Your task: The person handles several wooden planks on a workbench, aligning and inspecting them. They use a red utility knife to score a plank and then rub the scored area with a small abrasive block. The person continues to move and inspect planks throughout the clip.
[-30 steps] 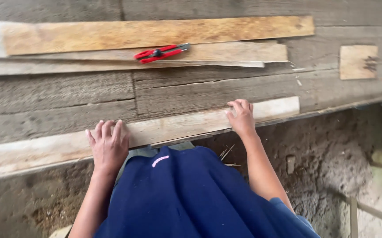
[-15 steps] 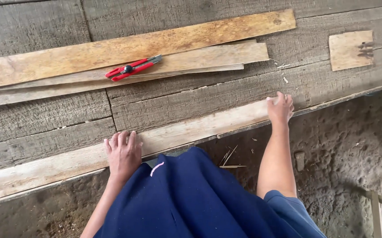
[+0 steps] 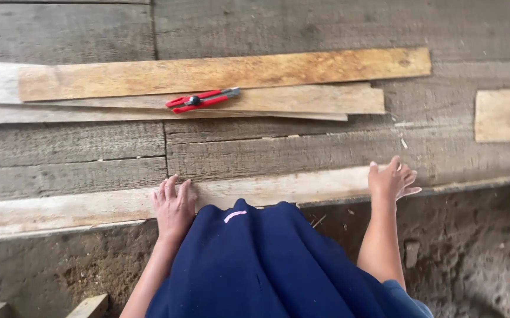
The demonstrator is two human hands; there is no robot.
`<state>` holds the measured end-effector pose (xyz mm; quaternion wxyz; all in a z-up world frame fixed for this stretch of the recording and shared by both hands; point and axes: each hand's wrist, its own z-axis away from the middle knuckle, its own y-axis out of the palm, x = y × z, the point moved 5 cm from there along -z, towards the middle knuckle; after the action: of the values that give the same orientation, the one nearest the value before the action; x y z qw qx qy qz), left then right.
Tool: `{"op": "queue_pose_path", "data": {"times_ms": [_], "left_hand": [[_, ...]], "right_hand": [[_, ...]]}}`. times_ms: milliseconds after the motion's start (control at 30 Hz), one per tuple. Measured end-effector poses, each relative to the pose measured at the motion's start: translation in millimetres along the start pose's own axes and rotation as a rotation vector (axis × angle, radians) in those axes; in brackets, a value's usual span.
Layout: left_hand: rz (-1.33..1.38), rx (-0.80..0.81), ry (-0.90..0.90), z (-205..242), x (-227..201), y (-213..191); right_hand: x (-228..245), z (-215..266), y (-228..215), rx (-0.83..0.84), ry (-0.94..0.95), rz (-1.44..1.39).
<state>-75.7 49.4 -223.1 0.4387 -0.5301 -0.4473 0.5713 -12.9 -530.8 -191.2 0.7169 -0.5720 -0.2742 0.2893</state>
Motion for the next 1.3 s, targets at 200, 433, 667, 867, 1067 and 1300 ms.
{"op": "queue_pose_path", "data": {"times_ms": [200,433,667,867,1067,1300], "left_hand": [[0.106,0.175,-0.187,-19,-9,-4],[0.113,0.354,-0.266,-36,-15,-31],[0.312,-0.007,-0.276,-92,10,4],[1.671,0.008,-0.819,-154,7,18],[1.912,-0.176,-1.125,-181,20,48],[2.168,-0.156,-1.160,-206,19,54]], "right_hand": [[191,12,-12,-0.359,-0.713,-0.103],[373,-2,30,0.135,-0.958,0.074],[404,-44,38,0.265,-0.980,0.189],[410,-16,6,0.276,-0.946,0.092],[425,37,4,0.055,-1.055,-0.042],[441,71,6,0.336,-0.935,-0.061]]}}
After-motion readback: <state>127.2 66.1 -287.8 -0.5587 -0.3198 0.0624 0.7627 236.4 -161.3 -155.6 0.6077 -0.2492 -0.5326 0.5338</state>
